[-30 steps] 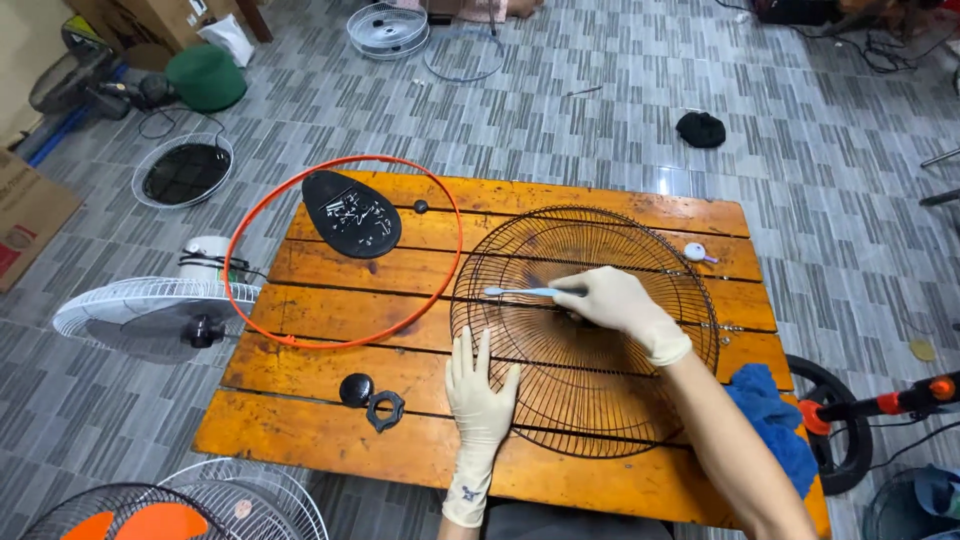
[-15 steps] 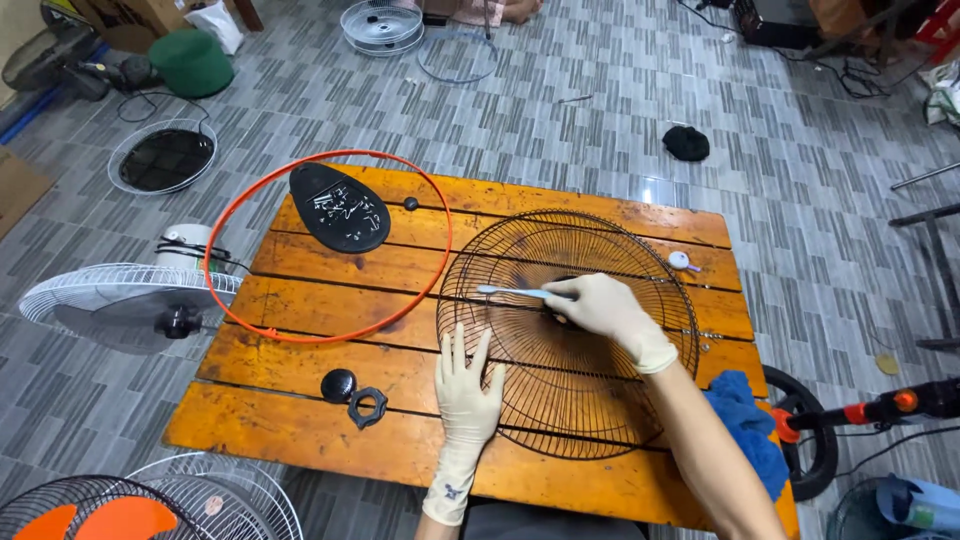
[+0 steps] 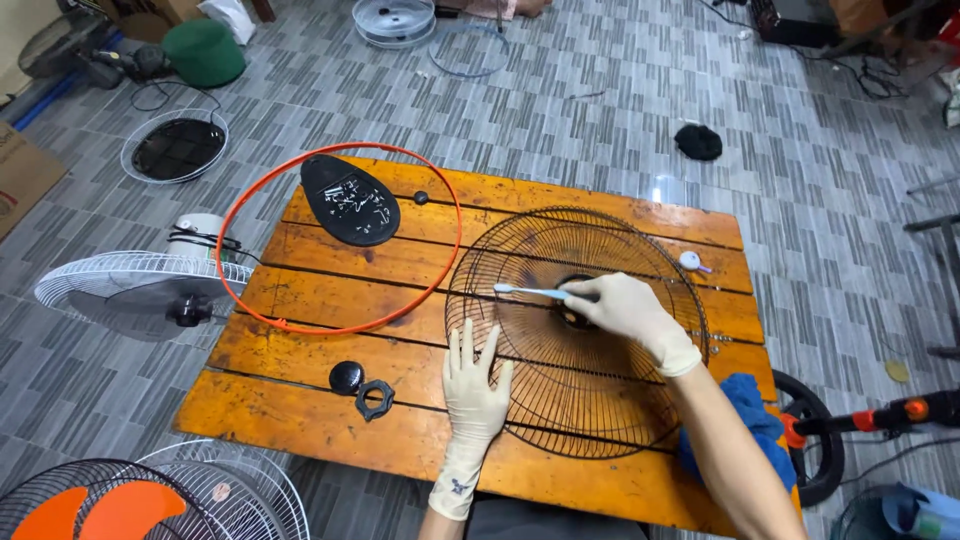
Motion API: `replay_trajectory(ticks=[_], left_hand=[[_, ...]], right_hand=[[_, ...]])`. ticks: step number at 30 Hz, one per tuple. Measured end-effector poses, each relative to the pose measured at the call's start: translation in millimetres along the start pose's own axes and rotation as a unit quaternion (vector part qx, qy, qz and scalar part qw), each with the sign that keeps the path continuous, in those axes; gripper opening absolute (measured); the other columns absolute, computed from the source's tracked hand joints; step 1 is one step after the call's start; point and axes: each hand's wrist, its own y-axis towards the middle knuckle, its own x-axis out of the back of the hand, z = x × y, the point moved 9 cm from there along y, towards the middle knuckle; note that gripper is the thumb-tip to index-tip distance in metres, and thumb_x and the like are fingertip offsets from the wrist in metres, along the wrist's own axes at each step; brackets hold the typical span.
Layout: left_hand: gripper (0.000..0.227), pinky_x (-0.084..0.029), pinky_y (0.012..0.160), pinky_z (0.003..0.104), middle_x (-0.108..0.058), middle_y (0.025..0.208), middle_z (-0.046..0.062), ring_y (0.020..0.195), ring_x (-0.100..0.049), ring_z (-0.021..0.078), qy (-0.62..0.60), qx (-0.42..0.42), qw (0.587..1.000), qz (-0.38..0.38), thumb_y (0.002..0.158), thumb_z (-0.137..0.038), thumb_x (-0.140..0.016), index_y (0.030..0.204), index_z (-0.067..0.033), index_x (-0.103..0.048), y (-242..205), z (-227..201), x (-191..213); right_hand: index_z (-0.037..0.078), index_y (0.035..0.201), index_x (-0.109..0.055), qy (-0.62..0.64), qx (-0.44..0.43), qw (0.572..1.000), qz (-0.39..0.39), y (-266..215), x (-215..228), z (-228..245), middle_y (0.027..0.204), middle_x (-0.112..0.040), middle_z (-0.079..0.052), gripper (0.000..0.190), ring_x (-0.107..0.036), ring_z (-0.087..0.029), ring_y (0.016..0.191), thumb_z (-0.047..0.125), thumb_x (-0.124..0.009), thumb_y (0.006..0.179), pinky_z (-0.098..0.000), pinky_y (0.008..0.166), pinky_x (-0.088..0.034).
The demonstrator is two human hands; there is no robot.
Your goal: Cleaning the central hub of a metal fan grill using a toothbrush
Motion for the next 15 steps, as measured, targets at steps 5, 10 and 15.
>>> replay_trajectory(ticks=[5, 10, 15], left_hand=[[0.055, -0.036, 0.113, 0.052, -0.047, 0.159, 0.013, 0.145, -0.043, 0.0409, -0.002, 0.010, 1.000, 0.005, 0.092, -0.043, -0.065, 0.145, -0.0314, -0.062, 1, -3, 3], [0.057, -0.036, 0.113, 0.052, -0.047, 0.160, 0.013, 0.145, -0.043, 0.0407, 0.011, 0.008, 1.000, 0.000, 0.092, -0.044, -0.064, 0.147, -0.0320, -0.060, -2, -2, 1], [0.058, -0.034, 0.114, 0.053, -0.045, 0.161, 0.013, 0.147, -0.041, 0.0404, 0.007, 0.009, 1.000, 0.011, 0.092, -0.044, -0.064, 0.148, -0.0315, -0.059, -1, -1, -1]], right_hand=[[0.043, 0.128, -0.071, -0.026, 0.016, 0.999, -0.011, 10, -14, 16, 0.112, -0.079, -0.004, 0.039, -0.072, -0.035, 0.108, 0.057, -0.060, 0.093, -0.0501, 0.097, -0.056], [0.045, 0.125, -0.073, 0.001, -0.012, 1.000, 0.006, -8, 10, -3, 0.113, -0.079, -0.005, 0.037, -0.071, -0.038, 0.111, 0.055, -0.061, 0.092, -0.0532, 0.099, -0.054], [0.040, 0.127, -0.072, 0.039, 0.007, 0.999, 0.004, -5, 4, 16, 0.101, -0.082, -0.002, 0.038, -0.072, -0.037, 0.107, 0.050, -0.062, 0.092, -0.0521, 0.096, -0.056]])
